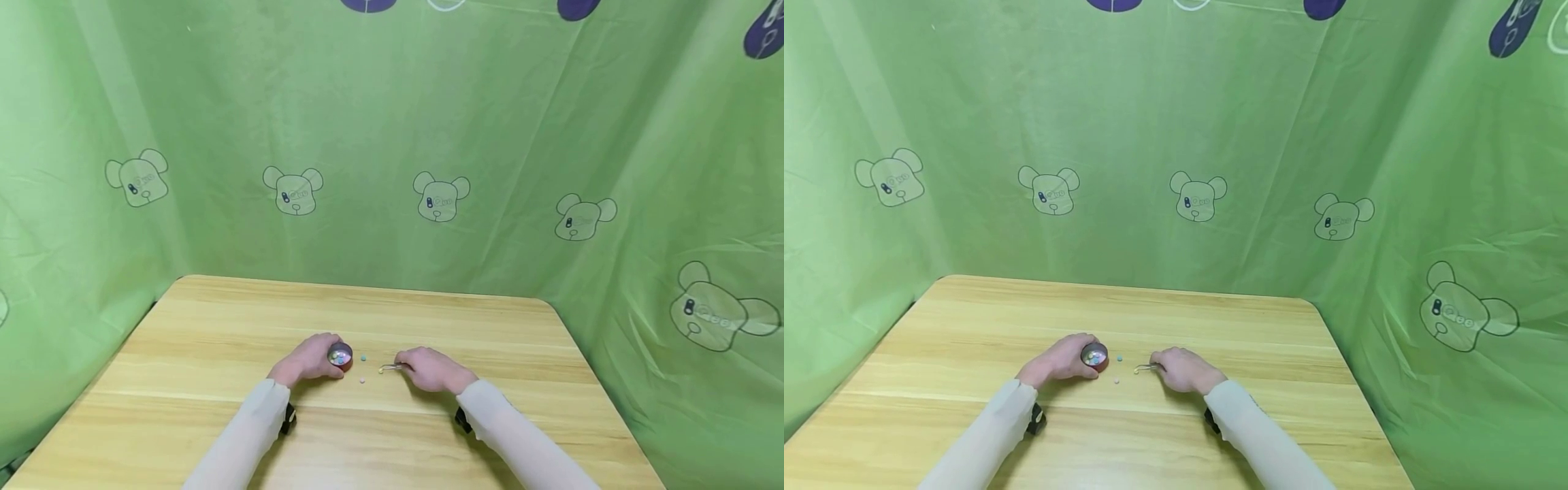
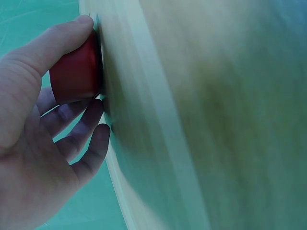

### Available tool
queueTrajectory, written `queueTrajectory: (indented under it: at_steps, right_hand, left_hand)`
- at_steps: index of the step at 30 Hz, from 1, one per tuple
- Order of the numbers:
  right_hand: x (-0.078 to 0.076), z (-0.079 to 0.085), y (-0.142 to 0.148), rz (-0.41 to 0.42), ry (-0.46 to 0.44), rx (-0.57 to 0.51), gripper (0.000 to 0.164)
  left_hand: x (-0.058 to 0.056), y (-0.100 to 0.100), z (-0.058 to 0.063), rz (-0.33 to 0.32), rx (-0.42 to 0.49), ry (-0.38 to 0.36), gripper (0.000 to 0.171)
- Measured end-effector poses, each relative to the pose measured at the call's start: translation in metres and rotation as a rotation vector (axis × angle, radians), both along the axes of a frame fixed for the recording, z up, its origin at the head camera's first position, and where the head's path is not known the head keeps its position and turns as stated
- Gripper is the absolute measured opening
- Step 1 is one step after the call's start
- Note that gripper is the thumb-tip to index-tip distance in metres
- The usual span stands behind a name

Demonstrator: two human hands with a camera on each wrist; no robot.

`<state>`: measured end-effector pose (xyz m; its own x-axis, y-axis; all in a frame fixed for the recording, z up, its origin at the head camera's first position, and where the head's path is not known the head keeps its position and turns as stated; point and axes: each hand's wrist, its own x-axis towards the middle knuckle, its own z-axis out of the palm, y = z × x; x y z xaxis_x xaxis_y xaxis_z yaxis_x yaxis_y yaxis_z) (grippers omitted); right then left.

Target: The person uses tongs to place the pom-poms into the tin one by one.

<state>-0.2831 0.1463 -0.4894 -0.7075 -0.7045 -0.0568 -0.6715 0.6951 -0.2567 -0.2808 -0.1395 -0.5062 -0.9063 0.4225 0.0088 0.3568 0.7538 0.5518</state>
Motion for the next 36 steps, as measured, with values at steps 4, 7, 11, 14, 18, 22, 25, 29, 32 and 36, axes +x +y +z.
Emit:
queueTrajectory:
  at_steps: [4,7,11,14,18,22,25,29,32,36]
  right_hand:
    - [0.0004,-0.0011,-0.0008,0.004,-0.002,0.006,0.016]
    - [0.0009,-0.0021,-0.0017,0.018,0.002,0.008,0.016]
    - [0.0014,-0.0029,-0.0024,0.026,0.012,0.007,0.015]
    - [0.0014,-0.0032,-0.0024,0.026,0.019,0.006,0.015]
    - [0.0010,-0.0039,-0.0016,0.027,0.024,0.000,0.015]
    - [-0.0005,-0.0062,0.0000,0.030,0.033,0.000,0.014]
    - [-0.0008,-0.0070,0.0013,0.031,0.038,0.005,0.015]
    - [-0.0001,-0.0074,0.0025,0.031,0.042,0.019,0.015]
    - [0.0002,-0.0078,0.0030,0.033,0.045,0.025,0.015]
    - [0.0006,-0.0074,0.0036,0.049,0.063,0.021,0.014]
  left_hand:
    - [0.0005,0.0003,0.0014,0.001,0.004,-0.003,0.052]
    - [0.0007,0.0003,0.0011,-0.001,0.007,-0.003,0.052]
    - [0.0007,0.0003,0.0008,-0.005,0.009,0.001,0.052]
    - [0.0007,0.0005,0.0015,-0.005,0.006,0.006,0.052]
    - [0.0004,0.0006,0.0017,-0.007,0.001,0.012,0.052]
    - [0.0004,0.0006,0.0008,-0.006,-0.002,0.016,0.052]
    - [0.0011,0.0004,0.0005,-0.008,-0.009,0.025,0.052]
    - [0.0010,0.0000,0.0002,-0.009,-0.019,0.024,0.053]
    - [0.0003,-0.0001,-0.0003,-0.002,-0.021,0.013,0.053]
    - [0.0001,0.0000,-0.0002,0.002,-0.025,0.009,0.054]
